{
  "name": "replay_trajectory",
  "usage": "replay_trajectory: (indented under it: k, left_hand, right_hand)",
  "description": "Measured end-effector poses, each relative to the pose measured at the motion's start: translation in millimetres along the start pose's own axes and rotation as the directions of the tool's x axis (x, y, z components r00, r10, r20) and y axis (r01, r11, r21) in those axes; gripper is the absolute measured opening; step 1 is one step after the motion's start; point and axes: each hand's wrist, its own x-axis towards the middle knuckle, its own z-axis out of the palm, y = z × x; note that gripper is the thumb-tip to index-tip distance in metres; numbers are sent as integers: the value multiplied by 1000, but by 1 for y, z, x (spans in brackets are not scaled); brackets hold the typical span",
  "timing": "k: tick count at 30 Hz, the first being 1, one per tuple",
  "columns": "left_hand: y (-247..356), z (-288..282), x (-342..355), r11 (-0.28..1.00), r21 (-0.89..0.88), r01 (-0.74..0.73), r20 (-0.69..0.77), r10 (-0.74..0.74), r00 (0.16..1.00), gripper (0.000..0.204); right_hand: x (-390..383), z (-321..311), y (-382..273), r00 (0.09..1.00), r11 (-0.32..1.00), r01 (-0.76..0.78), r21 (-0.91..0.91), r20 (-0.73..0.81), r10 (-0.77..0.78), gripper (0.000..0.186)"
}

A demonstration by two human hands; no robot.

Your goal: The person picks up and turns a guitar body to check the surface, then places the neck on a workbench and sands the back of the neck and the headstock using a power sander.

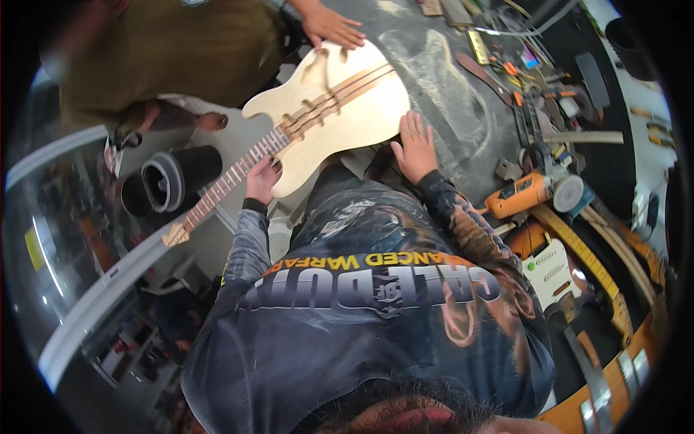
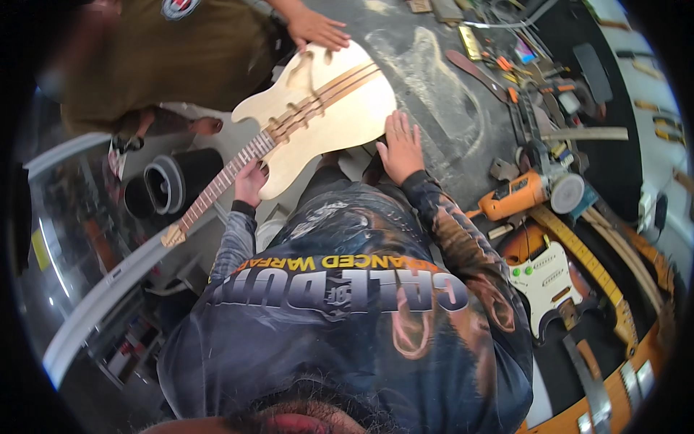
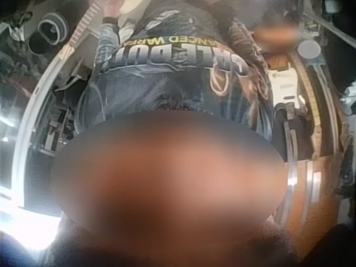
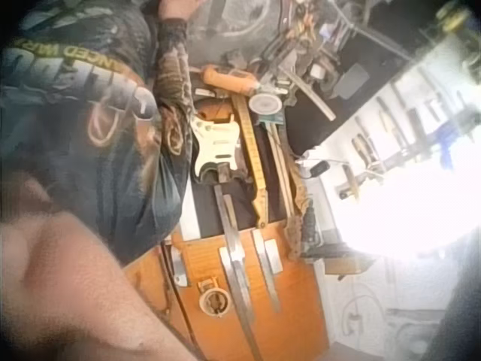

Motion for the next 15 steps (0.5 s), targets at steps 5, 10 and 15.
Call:
replay_trajectory:
  k: [5, 10, 15]
  left_hand:
    - [10, 62, -42, 1000, -10, 23, 24, -22, 999, 39]
    - [13, 116, -90, 995, 31, -92, 96, 89, 991, 55]
    - [20, 152, -119, 989, 124, -81, 96, 69, 993, 57]
  right_hand:
    - [-3, -16, -23, 983, 983, 181, 23, 24, -182, 84]
    - [14, -40, -71, 830, 830, 550, 91, 55, -555, 84]
    - [20, -65, -93, 708, 698, 698, 160, -15, -706, 74]
